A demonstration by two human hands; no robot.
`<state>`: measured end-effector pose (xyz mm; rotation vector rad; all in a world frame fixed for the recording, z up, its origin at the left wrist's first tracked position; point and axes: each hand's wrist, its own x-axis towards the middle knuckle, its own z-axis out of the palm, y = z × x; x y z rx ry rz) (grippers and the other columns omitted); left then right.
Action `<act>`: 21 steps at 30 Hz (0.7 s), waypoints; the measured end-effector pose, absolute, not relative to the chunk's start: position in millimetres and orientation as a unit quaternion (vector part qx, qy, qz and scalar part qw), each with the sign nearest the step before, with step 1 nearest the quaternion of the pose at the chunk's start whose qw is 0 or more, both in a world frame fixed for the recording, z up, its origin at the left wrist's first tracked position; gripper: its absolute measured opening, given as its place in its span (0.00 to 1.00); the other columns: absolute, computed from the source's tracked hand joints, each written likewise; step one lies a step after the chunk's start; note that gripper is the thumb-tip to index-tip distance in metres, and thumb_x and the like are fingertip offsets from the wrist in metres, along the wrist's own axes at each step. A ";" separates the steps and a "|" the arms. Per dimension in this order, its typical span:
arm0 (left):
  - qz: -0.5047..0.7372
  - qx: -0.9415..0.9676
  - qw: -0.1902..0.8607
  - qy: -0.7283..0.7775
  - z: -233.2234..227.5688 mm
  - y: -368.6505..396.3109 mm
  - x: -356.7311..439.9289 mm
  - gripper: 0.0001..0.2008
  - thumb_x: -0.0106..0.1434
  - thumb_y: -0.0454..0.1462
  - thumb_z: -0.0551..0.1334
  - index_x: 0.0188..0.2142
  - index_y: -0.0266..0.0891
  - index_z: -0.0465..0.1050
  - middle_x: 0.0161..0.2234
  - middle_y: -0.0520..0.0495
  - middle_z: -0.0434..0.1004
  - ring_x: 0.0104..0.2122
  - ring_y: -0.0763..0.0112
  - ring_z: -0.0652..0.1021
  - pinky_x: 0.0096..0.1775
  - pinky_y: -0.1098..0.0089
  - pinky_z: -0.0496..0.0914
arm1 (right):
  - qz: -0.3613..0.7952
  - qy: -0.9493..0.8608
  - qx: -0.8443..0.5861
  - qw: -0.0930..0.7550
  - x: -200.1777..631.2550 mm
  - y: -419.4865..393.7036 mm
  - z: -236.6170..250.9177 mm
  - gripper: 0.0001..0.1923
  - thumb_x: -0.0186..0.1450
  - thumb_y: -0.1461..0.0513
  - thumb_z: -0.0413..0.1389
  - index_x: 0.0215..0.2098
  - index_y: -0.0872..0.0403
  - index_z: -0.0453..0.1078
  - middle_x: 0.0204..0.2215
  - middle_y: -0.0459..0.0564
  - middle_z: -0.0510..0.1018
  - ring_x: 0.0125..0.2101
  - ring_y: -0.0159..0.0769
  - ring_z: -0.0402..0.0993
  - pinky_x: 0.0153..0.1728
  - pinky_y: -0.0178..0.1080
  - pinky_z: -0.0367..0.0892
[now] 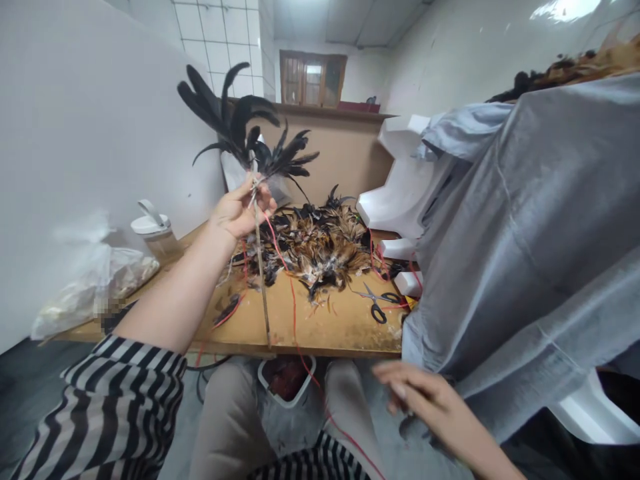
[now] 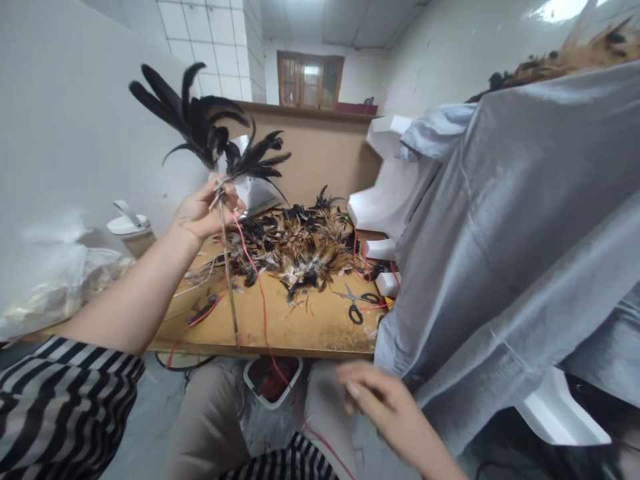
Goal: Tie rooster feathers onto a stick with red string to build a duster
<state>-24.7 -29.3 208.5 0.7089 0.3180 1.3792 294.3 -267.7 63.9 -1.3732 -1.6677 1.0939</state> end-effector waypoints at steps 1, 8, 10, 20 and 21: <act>0.609 0.321 0.710 0.146 206.4 -33.2 -18.2 0.06 0.60 0.36 0.57 0.30 0.37 0.71 0.23 0.51 0.74 0.25 0.73 0.76 0.36 0.67 0.70 | 0.453 -0.646 -0.490 0.371 280.0 -242.8 80.3 0.12 0.61 0.55 0.51 0.39 0.50 0.72 0.37 0.52 0.75 0.27 0.34 0.71 0.33 0.40 0.68; 0.584 0.325 0.723 0.175 194.5 -47.5 4.8 0.06 0.60 0.36 0.57 0.34 0.36 0.71 0.24 0.50 0.74 0.26 0.73 0.77 0.39 0.65 0.70 | 0.656 -0.569 -0.242 0.434 166.1 -116.2 147.4 0.24 0.56 0.54 0.57 0.50 0.49 0.62 0.34 0.48 0.73 0.20 0.25 0.66 0.21 0.32 0.64; 0.593 0.321 0.716 0.180 192.3 -47.2 -6.5 0.06 0.61 0.36 0.56 0.34 0.36 0.71 0.24 0.50 0.74 0.26 0.73 0.77 0.40 0.65 0.70 | 0.692 -0.559 -0.224 0.399 161.2 -107.1 138.3 0.19 0.56 0.54 0.57 0.43 0.54 0.66 0.23 0.43 0.69 0.16 0.23 0.60 0.18 0.30 0.58; 0.672 0.265 0.658 0.214 178.3 -14.2 -99.5 0.07 0.61 0.35 0.55 0.30 0.35 0.70 0.22 0.50 0.73 0.24 0.74 0.76 0.35 0.66 0.72 | 0.418 -0.666 -0.554 0.272 336.2 -136.6 70.9 0.13 0.56 0.52 0.55 0.25 0.54 0.70 0.21 0.50 0.69 0.22 0.33 0.63 0.23 0.36 0.57; 0.671 0.263 0.661 0.209 175.0 -7.6 -101.9 0.07 0.61 0.35 0.55 0.30 0.35 0.70 0.22 0.50 0.73 0.24 0.74 0.76 0.35 0.67 0.71 | 0.374 -0.683 -0.577 0.247 356.8 -138.6 64.3 0.11 0.55 0.54 0.55 0.23 0.51 0.71 0.23 0.53 0.71 0.24 0.36 0.65 0.26 0.38 0.58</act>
